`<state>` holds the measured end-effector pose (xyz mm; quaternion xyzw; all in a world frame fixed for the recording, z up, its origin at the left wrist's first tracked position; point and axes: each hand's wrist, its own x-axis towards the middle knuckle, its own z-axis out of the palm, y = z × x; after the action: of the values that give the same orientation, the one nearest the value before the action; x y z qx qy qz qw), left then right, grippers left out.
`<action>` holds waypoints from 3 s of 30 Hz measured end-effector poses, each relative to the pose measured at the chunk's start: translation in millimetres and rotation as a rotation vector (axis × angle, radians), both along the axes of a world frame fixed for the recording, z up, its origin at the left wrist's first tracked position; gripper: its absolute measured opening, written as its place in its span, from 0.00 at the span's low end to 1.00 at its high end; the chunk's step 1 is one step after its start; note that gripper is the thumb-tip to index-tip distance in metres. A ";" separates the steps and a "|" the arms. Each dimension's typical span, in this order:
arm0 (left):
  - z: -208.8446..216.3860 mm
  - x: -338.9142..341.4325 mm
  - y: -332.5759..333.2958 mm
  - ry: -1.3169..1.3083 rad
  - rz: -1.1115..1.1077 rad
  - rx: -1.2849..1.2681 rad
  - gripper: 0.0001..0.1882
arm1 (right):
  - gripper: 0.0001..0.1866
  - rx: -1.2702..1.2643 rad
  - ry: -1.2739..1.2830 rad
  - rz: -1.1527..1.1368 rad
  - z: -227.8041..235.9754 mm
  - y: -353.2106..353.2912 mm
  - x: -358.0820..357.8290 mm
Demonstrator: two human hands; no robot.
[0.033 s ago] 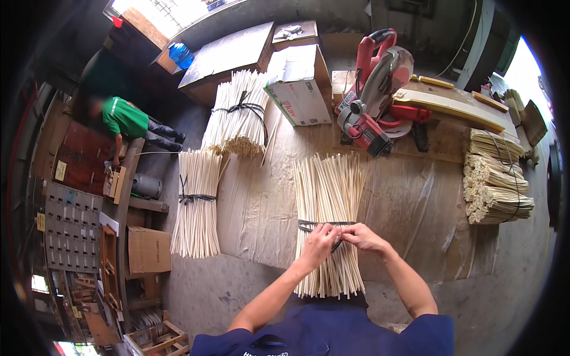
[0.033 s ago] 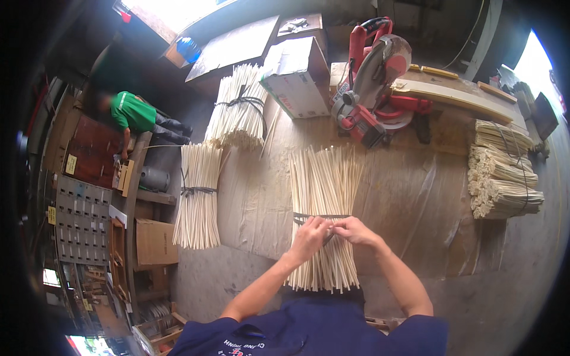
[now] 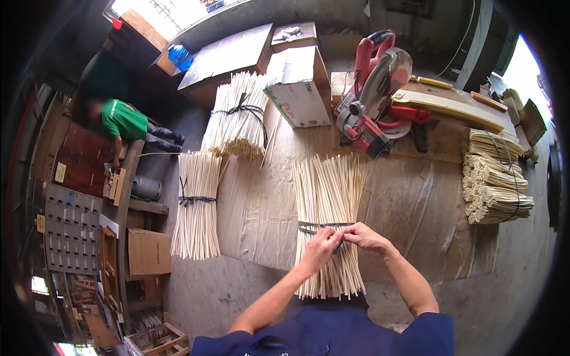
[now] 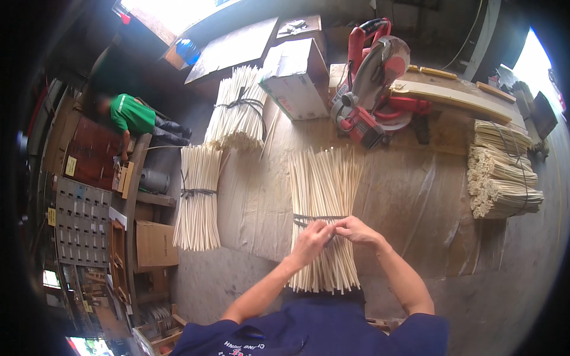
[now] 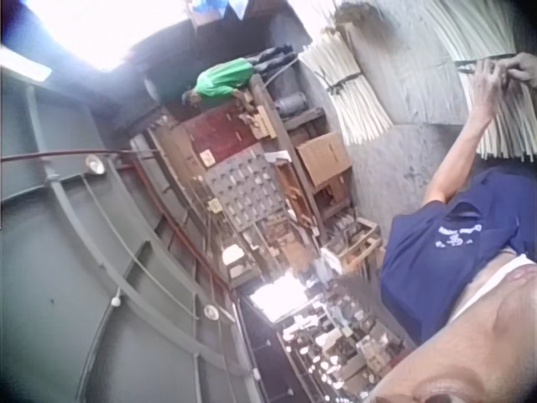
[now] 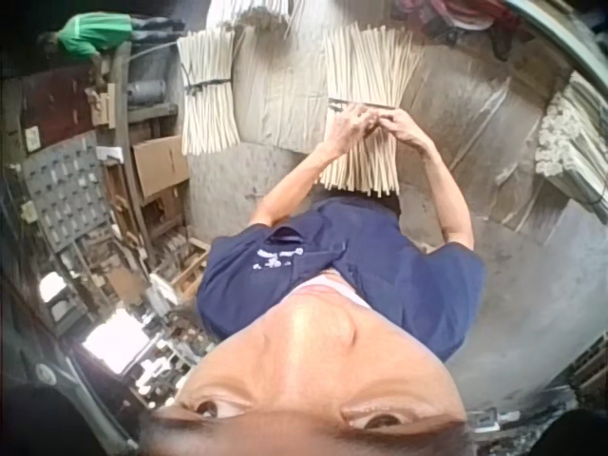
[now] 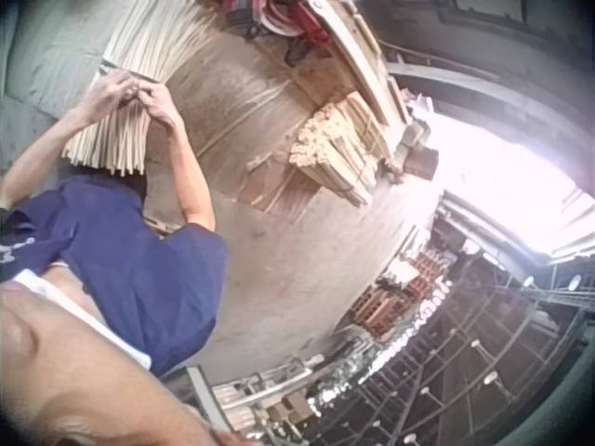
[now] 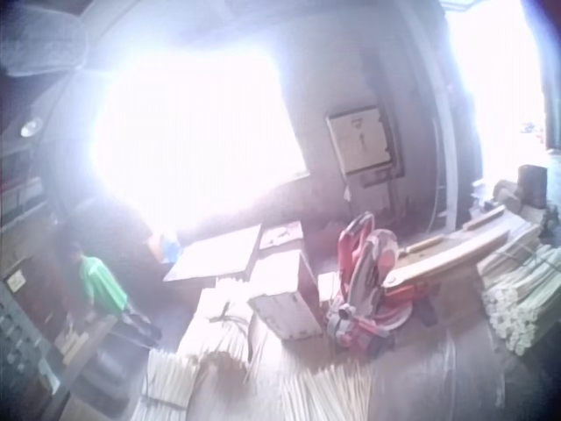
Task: The person gathers thin wooden sticks from a pile on a workbench, aligns them into bundles, and secures each bundle with a black zip tie. The person then places the finished bundles onto a stack on the bench.
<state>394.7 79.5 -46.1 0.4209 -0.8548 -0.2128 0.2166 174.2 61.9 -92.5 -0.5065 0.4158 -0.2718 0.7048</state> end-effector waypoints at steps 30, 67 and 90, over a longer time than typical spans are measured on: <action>-2.5 26.5 -30.8 -0.225 0.023 0.413 0.15 | 0.17 -0.708 0.895 0.262 24.7 -0.9 9.6; -68.9 54.5 -65.5 0.284 0.407 0.533 0.17 | 0.22 -0.333 0.316 -0.317 -69.8 -42.4 43.6; -69.6 32.6 -20.8 0.808 0.576 0.769 0.14 | 0.23 0.123 0.038 -1.070 -62.7 -4.9 28.8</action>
<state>427.3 58.7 -115.7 0.5684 -0.4198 -0.5805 0.4045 203.0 56.9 -155.2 -0.1863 0.6435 -0.5588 0.4888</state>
